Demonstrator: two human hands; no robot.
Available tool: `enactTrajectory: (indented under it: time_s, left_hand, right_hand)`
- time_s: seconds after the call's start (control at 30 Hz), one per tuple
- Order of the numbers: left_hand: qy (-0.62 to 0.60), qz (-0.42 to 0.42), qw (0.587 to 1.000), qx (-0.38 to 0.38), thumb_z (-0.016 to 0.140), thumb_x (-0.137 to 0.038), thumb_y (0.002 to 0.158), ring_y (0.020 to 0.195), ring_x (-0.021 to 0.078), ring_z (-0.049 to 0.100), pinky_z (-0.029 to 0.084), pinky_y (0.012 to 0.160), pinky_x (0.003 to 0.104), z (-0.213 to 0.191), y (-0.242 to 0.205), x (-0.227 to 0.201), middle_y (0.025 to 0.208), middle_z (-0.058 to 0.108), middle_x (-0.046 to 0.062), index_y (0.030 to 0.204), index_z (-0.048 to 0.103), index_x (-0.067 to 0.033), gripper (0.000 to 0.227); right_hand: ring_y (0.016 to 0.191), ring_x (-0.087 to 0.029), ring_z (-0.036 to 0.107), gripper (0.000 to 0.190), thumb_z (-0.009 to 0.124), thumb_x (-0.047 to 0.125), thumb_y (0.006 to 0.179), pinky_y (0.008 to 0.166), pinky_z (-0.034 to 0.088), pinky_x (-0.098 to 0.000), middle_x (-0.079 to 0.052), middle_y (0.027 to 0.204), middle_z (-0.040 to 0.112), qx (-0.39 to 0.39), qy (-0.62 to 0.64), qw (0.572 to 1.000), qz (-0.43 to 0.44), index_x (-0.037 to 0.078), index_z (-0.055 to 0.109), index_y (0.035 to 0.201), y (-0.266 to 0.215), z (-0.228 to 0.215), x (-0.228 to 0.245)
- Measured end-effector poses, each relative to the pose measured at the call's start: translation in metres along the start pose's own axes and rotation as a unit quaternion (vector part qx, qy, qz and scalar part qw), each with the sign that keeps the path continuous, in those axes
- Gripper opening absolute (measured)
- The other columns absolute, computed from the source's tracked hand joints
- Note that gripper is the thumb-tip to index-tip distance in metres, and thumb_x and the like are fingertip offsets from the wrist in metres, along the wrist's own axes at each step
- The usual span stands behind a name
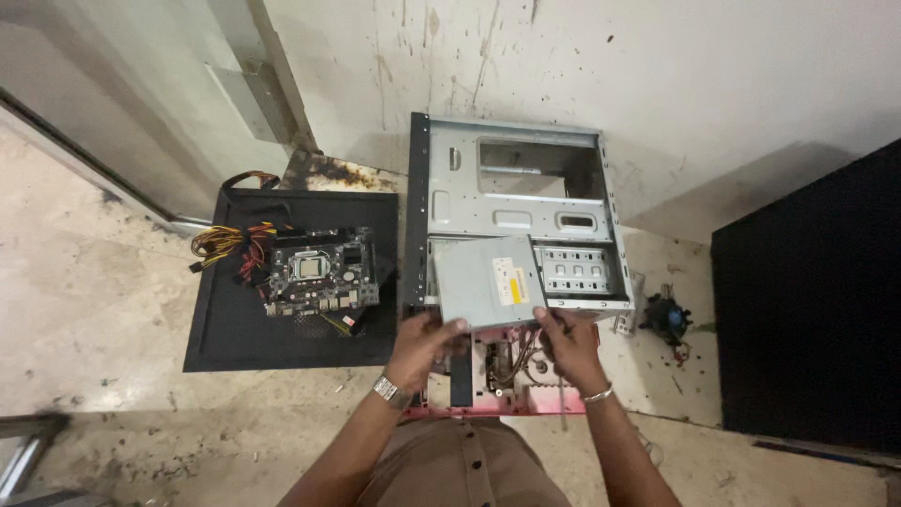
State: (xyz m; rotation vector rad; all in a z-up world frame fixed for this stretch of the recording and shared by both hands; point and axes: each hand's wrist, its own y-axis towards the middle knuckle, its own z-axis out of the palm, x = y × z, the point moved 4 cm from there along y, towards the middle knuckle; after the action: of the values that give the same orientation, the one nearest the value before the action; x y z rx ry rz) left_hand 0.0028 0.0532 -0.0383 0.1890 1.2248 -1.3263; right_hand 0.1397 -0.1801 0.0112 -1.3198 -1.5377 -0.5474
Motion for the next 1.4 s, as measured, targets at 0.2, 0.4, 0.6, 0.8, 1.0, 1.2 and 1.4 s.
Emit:
enactTrajectory:
  time_s: [0.2, 0.4, 0.6, 0.8, 1.0, 1.2, 1.4]
  left_hand:
    - [-0.103, -0.027, 0.994, 0.014, 0.094, 0.0, 0.072, 0.095, 0.0451, 0.073, 0.062, 0.087, 0.059, 0.039, -0.04, -0.044, 0.104, 0.054, 0.022, 0.122, 0.056, 0.0137, 0.064]
    - [-0.133, 0.0, 0.989, -0.066, 0.096, -0.004, 0.073, 0.086, 0.0398, 0.076, 0.065, 0.088, 0.051, 0.06, -0.037, -0.04, 0.095, 0.055, 0.016, 0.113, 0.054, 0.0094, 0.06]
    - [-0.084, -0.019, 0.996, -0.007, 0.09, -0.035, 0.085, 0.11, 0.0474, 0.072, 0.057, 0.098, 0.059, 0.082, -0.032, -0.037, 0.121, 0.063, 0.033, 0.129, 0.059, 0.013, 0.072]
    - [0.168, 0.054, 0.984, -0.014, 0.083, -0.053, 0.085, 0.103, 0.0431, 0.074, 0.061, 0.081, 0.053, 0.066, 0.012, 0.015, 0.108, 0.077, 0.023, 0.116, 0.076, 0.0005, 0.062]
    - [0.413, 0.552, 0.722, -0.061, 0.091, -0.031, 0.083, 0.085, 0.0237, 0.074, 0.062, 0.077, 0.036, 0.062, -0.064, -0.051, 0.088, 0.075, 0.006, 0.093, 0.079, -0.0105, 0.026]
    - [0.512, 0.628, 0.585, 0.017, 0.072, -0.052, 0.093, 0.14, 0.034, 0.054, 0.029, 0.121, 0.057, 0.063, -0.006, -0.048, 0.136, 0.068, 0.007, 0.125, 0.07, -0.0126, 0.051]
    - [0.49, 0.649, 0.58, 0.039, 0.074, -0.03, 0.096, 0.134, 0.0329, 0.059, 0.033, 0.118, 0.06, 0.064, -0.008, -0.058, 0.13, 0.071, 0.003, 0.116, 0.077, -0.0171, 0.024]
  right_hand:
    - [0.05, -0.022, 0.053, 0.042, 0.065, 0.034, 0.101, 0.059, 0.046, -0.0364, -0.013, 0.05, 0.06, 0.115, -0.125, 0.982, -0.08, 0.001, 0.07, 0.077, 0.011, -0.002, 0.117]
    - [0.059, -0.03, 0.066, 0.046, 0.059, 0.038, 0.106, 0.069, 0.051, -0.0426, -0.018, 0.062, 0.068, 0.146, -0.204, 0.95, -0.188, -0.001, 0.072, 0.085, 0.096, 0.017, 0.096]
    - [0.094, -0.046, 0.071, 0.054, 0.068, 0.006, 0.088, 0.078, 0.056, -0.0496, -0.03, 0.103, 0.067, 0.02, -0.302, 0.92, -0.248, -0.012, 0.059, 0.139, 0.083, 0.004, 0.103]
    - [0.075, -0.042, 0.073, 0.046, 0.055, 0.016, 0.109, 0.069, 0.057, -0.054, -0.027, 0.089, 0.073, -0.102, -0.223, 0.951, -0.188, -0.01, 0.042, 0.145, -0.035, -0.035, 0.193]
    - [0.063, -0.036, 0.07, 0.029, 0.068, 0.015, 0.108, 0.062, 0.056, -0.0412, -0.017, 0.069, 0.067, -0.207, -0.254, 0.905, -0.27, -0.005, 0.059, 0.127, -0.057, -0.08, 0.165]
    - [0.052, -0.028, 0.064, 0.018, 0.075, 0.021, 0.101, 0.045, 0.049, -0.0332, -0.012, 0.066, 0.065, -0.198, -0.204, 0.883, -0.374, 0.004, 0.068, 0.101, -0.037, -0.054, 0.131]
    - [0.068, -0.034, 0.071, 0.022, 0.075, 0.026, 0.096, 0.052, 0.055, -0.0367, -0.009, 0.088, 0.07, -0.168, -0.198, 0.86, -0.439, 0.007, 0.066, 0.101, -0.039, -0.025, 0.141]
